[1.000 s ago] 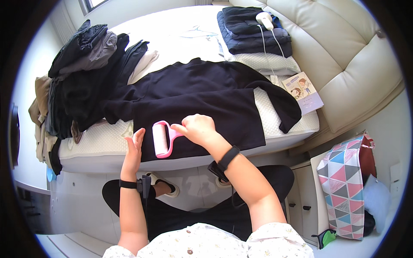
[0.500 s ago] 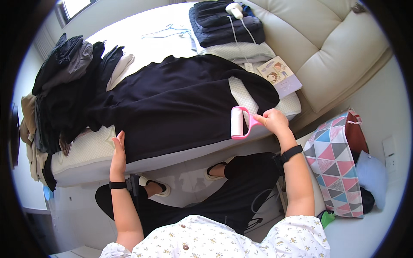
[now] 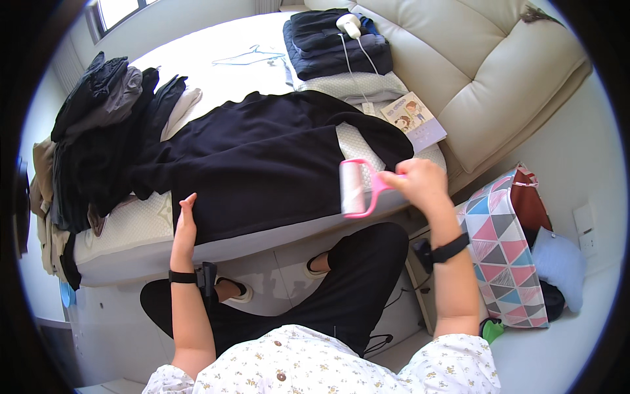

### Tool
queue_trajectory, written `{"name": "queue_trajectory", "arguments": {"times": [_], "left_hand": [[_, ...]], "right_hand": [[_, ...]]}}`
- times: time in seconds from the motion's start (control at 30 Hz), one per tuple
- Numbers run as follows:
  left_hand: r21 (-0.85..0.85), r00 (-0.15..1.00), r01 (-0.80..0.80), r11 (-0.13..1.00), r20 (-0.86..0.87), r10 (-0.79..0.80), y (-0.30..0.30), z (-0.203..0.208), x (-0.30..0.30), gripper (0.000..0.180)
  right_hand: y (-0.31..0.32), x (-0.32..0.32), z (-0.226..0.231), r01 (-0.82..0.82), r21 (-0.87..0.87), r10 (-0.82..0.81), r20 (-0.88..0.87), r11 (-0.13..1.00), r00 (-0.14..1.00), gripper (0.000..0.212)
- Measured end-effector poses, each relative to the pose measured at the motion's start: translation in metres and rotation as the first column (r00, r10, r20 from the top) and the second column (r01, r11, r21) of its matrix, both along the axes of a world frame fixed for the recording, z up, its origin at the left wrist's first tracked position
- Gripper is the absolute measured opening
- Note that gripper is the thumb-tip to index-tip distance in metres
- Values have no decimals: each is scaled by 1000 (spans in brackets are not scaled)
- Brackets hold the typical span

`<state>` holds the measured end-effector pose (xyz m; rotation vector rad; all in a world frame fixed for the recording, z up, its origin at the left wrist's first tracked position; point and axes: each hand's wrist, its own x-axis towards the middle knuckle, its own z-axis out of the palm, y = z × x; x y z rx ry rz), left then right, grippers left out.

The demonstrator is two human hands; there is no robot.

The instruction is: The person uses a lint roller to remove debris from a black sweater placed on a bed, rolling the tool across different parts of the fabric and peeling off a used adhesive sheet.

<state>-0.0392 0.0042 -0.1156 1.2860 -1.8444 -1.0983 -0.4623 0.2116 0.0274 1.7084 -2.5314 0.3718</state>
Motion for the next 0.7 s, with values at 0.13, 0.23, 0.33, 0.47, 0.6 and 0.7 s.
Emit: {"name": "queue_trajectory", "arguments": {"times": [0.13,0.23,0.33,0.47,0.6,0.7], "left_hand": [[62,1000,19,998,-20,-18,19,18,-9,84],[74,1000,-15,997,-4,16,14,7,5,83],[-26,981,-44,999,186,48,2,-2,23,81],[-19,987,-35,999,153,38,3,-3,18,82],[-65,979,-50,997,195,61,2,-10,13,82],[-94,966,-72,993,241,93,4,-9,11,80]], "right_hand": [[-48,77,-32,-156,9,154,109,988,982,55],[-74,121,-74,-354,-83,359,68,932,931,53],[-73,104,-80,-279,-6,277,137,960,951,52],[-32,18,-73,-63,82,55,97,995,994,55],[-1,-18,-69,85,52,-90,93,995,992,57],[-7,-5,-70,13,-25,-14,-5,1000,1000,57]]}}
